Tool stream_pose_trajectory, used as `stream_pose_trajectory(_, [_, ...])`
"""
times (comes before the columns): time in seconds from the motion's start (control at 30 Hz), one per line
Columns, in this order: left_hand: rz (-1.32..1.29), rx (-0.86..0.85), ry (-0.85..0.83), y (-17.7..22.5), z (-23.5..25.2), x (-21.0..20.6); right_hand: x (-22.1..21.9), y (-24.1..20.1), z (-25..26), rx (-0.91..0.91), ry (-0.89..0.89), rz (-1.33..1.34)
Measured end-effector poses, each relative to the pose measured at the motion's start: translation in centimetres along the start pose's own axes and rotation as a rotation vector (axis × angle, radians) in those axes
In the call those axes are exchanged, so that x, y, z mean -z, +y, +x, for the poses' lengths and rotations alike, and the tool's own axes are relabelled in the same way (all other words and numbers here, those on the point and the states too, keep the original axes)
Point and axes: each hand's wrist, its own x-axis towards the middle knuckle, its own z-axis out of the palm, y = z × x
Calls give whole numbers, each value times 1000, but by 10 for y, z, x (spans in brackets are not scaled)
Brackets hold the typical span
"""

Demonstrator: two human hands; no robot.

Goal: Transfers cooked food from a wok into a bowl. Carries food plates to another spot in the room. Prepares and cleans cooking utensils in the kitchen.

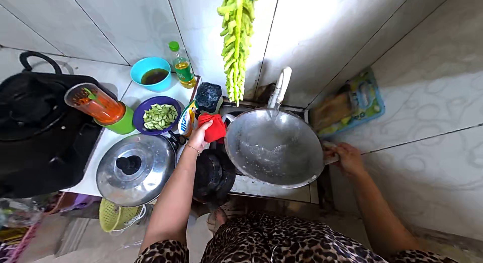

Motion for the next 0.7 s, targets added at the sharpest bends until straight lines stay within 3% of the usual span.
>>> stream_pose_trajectory(0.13, [146, 118, -93, 19, -5, -4, -12, 21, 33, 22, -105, 38])
stream_pose_trajectory(0.27, [388, 91, -77, 23, -20, -1, -29, 35, 75, -29, -187, -34])
stream_pose_trajectory(0.37, [527, 12, 37, 12, -38, 3, -55, 36, 99, -114, -209, -63])
stream_pose_trajectory(0.47, [457, -112, 215, 10, -64, -9, -96, 35, 128, -172, -253, -118])
stream_pose_trajectory(0.6, [472, -295, 411, 13, -95, -31, -152, 18, 150, 43, -94, -316])
stream_pose_trajectory(0.63, [522, -352, 438, 15, -102, -37, -164, 5, 148, 74, -31, -232])
stream_pose_trajectory(0.7, [636, -453, 491, 16, -109, -49, -190, -20, 146, -90, -11, 206])
